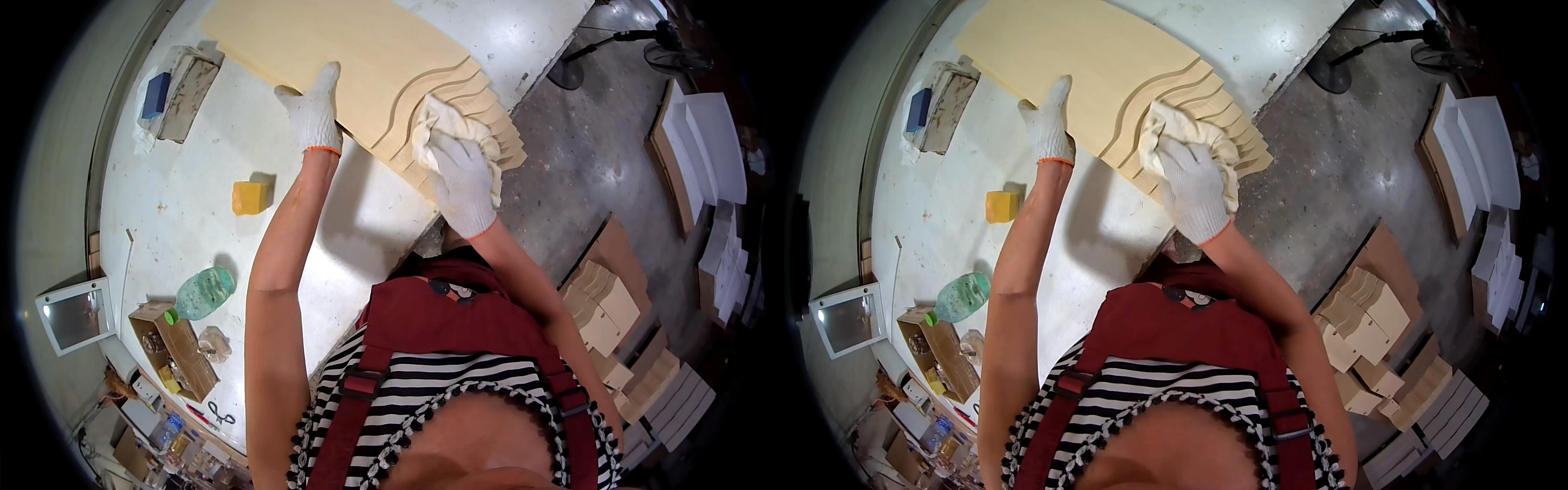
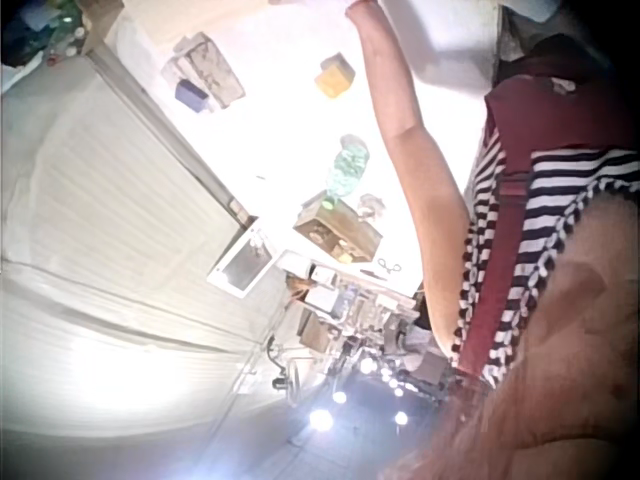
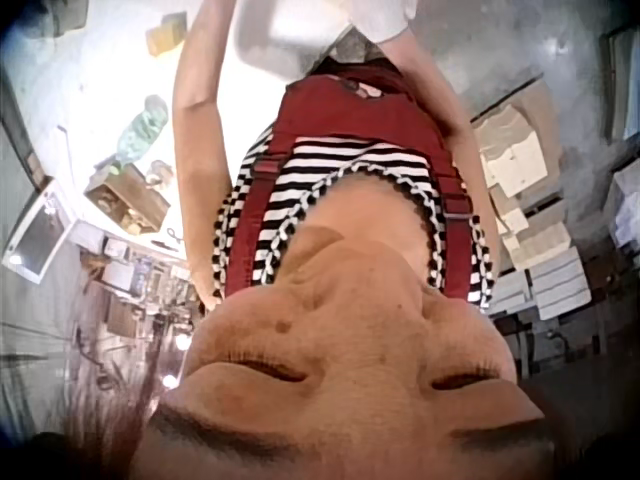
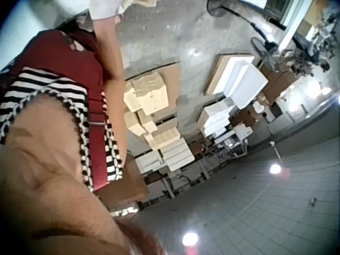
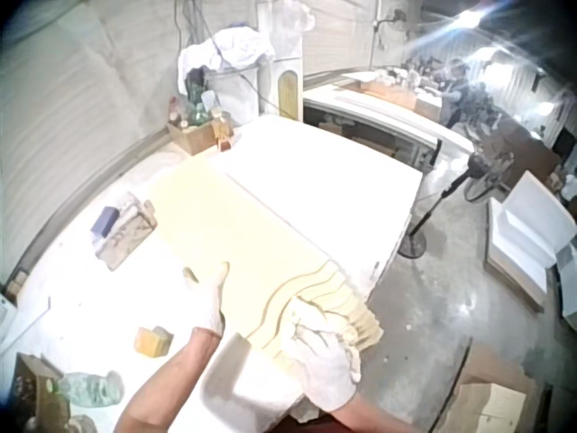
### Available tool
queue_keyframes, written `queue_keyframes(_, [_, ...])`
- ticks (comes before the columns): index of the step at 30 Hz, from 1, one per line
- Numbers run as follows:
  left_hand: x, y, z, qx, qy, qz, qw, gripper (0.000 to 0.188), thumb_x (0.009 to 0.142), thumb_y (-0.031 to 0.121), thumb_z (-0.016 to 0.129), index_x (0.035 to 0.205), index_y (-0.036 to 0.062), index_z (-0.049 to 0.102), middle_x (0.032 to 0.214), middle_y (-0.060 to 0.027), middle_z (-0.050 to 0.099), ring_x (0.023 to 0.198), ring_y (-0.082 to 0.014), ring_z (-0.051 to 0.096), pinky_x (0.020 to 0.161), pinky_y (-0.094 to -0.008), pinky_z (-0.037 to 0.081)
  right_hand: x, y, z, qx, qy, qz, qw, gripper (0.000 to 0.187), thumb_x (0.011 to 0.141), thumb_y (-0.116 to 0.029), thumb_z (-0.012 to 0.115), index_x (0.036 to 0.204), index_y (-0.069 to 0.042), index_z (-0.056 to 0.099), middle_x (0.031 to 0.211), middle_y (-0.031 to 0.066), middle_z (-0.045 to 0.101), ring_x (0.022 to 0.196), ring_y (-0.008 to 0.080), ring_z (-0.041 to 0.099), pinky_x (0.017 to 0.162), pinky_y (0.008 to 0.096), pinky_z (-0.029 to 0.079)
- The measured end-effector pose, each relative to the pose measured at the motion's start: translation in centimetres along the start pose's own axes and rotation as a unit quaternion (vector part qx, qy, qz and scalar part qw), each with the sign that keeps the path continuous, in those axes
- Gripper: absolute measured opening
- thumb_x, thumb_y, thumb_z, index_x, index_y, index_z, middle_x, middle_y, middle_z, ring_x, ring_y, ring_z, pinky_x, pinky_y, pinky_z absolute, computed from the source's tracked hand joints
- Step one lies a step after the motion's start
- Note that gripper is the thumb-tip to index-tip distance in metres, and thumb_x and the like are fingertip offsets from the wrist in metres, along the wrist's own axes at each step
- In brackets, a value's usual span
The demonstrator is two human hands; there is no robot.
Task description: The person wipes the grooved surface and edges of a stacked wood panel using a yellow sponge and then switches to using a white cloth to wipe the same area.
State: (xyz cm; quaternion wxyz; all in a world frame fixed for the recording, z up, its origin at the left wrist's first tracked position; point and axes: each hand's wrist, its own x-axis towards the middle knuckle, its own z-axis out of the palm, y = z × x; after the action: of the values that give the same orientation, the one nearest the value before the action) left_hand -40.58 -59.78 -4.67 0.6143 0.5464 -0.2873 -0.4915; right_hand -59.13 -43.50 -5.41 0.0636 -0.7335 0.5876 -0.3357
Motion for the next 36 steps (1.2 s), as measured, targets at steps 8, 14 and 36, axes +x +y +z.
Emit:
queue_keyframes(8, [2.1,-1.3,-1.6,0.01,-0.014,0.016,1.0,0.118,0.079,0.005,0.084,0.157,-0.0071,-0.004,0.142,-0.0231,0.05,0.126,-0.0313,0.057,0.101,-0.0397,0.052,-6.1,-0.8,-4.4,0.178,-0.167,-0.093,0.965,0.036,0.075,-0.01,0.067,0.109,-0.005,0.073,0.115,0.0093,0.068,0.098,0.029,0.064,0.08,0.0357,0.054])
queue_keyframes(14, [0.1,0.4,0.1,0.001,-0.014,0.004,1.0,0.098,0.08,0.004,0.083,0.151,-0.008,0.017,0.137,-0.0221,0.053,0.12,-0.0305,0.06,0.098,-0.0414,0.055,1.3,6.6,-7.3,0.093,0.138,0.13,0.977,0.039,0.087,-0.022,0.07,0.121,-0.002,0.068,0.116,0.0172,0.067,0.106,0.0339,0.063,0.093,0.0411,0.051])
queue_keyframes(36, [0.3,-0.1,-0.3,-0.033,-0.024,0.032,0.999,0.087,0.082,0.004,0.082,0.146,-0.0061,0.024,0.133,-0.0199,0.056,0.115,-0.0285,0.063,0.095,-0.0391,0.056,-5.3,-1.5,-2.3,-0.006,-0.068,-0.049,0.997,0.039,0.077,-0.012,0.066,0.115,-0.006,0.067,0.125,0.0078,0.062,0.109,0.0308,0.058,0.093,0.0436,0.048])
